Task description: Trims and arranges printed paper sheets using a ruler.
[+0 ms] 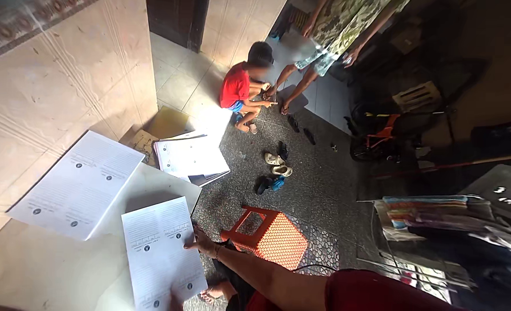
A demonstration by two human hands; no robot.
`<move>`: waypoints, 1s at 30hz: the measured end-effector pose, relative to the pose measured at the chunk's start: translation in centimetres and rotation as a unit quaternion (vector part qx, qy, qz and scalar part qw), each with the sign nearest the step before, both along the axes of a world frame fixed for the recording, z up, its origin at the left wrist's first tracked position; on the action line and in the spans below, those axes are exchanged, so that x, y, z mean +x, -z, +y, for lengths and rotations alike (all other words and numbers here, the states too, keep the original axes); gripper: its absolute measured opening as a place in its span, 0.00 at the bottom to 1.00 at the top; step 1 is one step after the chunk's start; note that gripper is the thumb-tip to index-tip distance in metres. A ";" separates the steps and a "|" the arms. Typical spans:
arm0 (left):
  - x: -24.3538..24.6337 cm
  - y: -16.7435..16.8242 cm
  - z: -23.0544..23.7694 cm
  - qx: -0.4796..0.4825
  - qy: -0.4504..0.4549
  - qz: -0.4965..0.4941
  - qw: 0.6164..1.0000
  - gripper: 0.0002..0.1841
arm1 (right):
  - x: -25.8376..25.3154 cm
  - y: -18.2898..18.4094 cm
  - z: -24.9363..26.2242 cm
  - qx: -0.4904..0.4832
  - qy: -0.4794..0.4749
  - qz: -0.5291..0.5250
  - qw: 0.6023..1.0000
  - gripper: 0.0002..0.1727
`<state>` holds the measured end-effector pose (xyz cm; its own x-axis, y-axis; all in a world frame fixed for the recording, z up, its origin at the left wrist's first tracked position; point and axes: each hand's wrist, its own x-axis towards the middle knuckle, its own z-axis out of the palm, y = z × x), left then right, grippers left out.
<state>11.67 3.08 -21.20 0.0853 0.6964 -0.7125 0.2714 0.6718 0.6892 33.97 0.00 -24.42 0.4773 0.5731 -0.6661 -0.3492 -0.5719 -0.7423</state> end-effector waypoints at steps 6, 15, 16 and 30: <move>0.0 -0.5 0.3 -0.067 -0.140 -0.087 0.984 0.20 | 0.9 -3.4 1.3 -0.024 0.003 -0.001 1.000 0.27; -4.1 -0.6 6.8 -0.128 -0.029 -0.103 0.986 0.30 | 4.9 -6.1 1.7 -0.076 -0.040 0.080 0.993 0.22; -3.5 -0.4 7.7 -0.135 0.008 -0.101 0.986 0.25 | 5.5 -6.6 1.8 -0.093 -0.056 0.079 0.991 0.21; 4.8 -1.8 7.9 -0.001 0.173 0.011 0.985 0.24 | 8.1 -10.3 1.5 -0.125 -0.208 -0.007 0.970 0.29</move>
